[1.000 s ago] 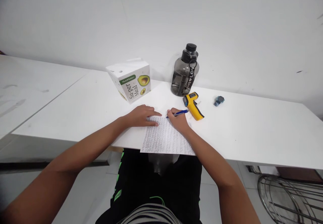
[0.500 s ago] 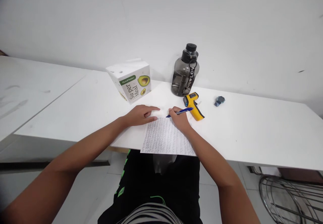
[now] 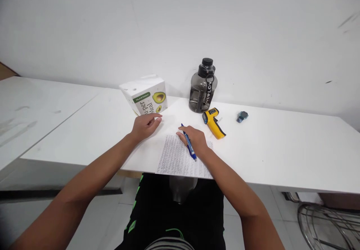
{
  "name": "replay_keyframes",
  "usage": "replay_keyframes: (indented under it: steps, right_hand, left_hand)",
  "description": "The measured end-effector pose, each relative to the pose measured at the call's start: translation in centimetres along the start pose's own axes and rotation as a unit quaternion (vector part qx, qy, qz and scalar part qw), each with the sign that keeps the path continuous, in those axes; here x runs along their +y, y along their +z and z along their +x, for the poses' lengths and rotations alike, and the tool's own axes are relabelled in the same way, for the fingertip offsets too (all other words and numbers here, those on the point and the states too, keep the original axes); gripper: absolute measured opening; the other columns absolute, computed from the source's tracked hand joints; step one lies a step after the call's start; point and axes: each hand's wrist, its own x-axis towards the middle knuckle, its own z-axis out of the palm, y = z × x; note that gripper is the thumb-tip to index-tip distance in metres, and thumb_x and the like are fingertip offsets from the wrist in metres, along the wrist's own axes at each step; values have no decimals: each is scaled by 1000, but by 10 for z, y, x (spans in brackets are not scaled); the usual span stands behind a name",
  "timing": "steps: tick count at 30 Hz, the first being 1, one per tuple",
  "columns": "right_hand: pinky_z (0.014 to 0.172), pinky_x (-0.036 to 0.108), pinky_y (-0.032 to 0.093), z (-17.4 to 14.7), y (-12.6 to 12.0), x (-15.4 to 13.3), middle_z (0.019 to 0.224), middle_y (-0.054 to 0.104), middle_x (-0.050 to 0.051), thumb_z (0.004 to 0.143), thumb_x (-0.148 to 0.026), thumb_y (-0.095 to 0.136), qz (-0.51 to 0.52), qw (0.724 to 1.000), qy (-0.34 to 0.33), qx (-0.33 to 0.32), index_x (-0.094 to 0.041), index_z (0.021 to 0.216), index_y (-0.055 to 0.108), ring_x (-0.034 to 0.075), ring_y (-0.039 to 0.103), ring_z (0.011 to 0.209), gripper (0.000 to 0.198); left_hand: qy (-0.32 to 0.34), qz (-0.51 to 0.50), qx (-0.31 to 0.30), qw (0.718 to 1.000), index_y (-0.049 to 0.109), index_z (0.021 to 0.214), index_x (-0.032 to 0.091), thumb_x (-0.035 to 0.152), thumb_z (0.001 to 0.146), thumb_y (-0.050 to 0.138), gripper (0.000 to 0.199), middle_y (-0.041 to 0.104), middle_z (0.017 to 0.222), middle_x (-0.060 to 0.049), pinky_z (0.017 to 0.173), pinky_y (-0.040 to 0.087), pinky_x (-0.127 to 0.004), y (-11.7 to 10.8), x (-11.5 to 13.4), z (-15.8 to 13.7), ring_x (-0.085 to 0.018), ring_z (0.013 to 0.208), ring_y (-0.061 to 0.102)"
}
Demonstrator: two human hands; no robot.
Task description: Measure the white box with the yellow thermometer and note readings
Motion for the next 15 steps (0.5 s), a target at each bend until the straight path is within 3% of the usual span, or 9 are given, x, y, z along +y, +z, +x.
replay_keyframes:
  steps: [3,7,10,12,15]
  right_hand:
    - [88,33,50,1,2,6,111,73,8,95,-41,49,-12,1000,-13,17,-24,119,69,23,68,99,35]
    - [83,34,51,4,1,15,100,75,6,91,-24,49,-36,998,40,25,-21,127,63,22,68,85,39]
    - [82,35,51,6,2,18,97,74,6,88,-20,48,-62,996,65,12,-18,128,62,22,68,83,42]
    - [80,35,51,7,4,18,101,74,7,89,-19,47,-81,994,70,-1,-17,130,60,23,68,87,43]
    - [82,34,51,6,8,18,112,71,10,91,-19,45,-115,992,40,-35,-18,130,60,24,67,98,41]
  left_hand:
    - [7,29,39,999,73,87,20,43,91,48,35,44,46,3,55,38,-27,-4,-5,1,-13,49,49]
    - [22,69,92,993,73,85,22,41,88,55,27,55,54,-2,59,40,-32,-13,-17,1,-17,54,52]
    - [-11,59,162,985,70,91,21,44,83,63,24,60,70,-5,73,46,-39,-18,-25,3,-22,71,58]
    - [-51,36,216,974,64,106,20,47,76,71,41,62,95,-11,87,46,-45,-18,-29,6,-28,97,58]
    - [-112,-7,253,961,43,133,19,46,65,83,83,44,134,-18,101,43,-48,-13,-32,10,-33,129,40]
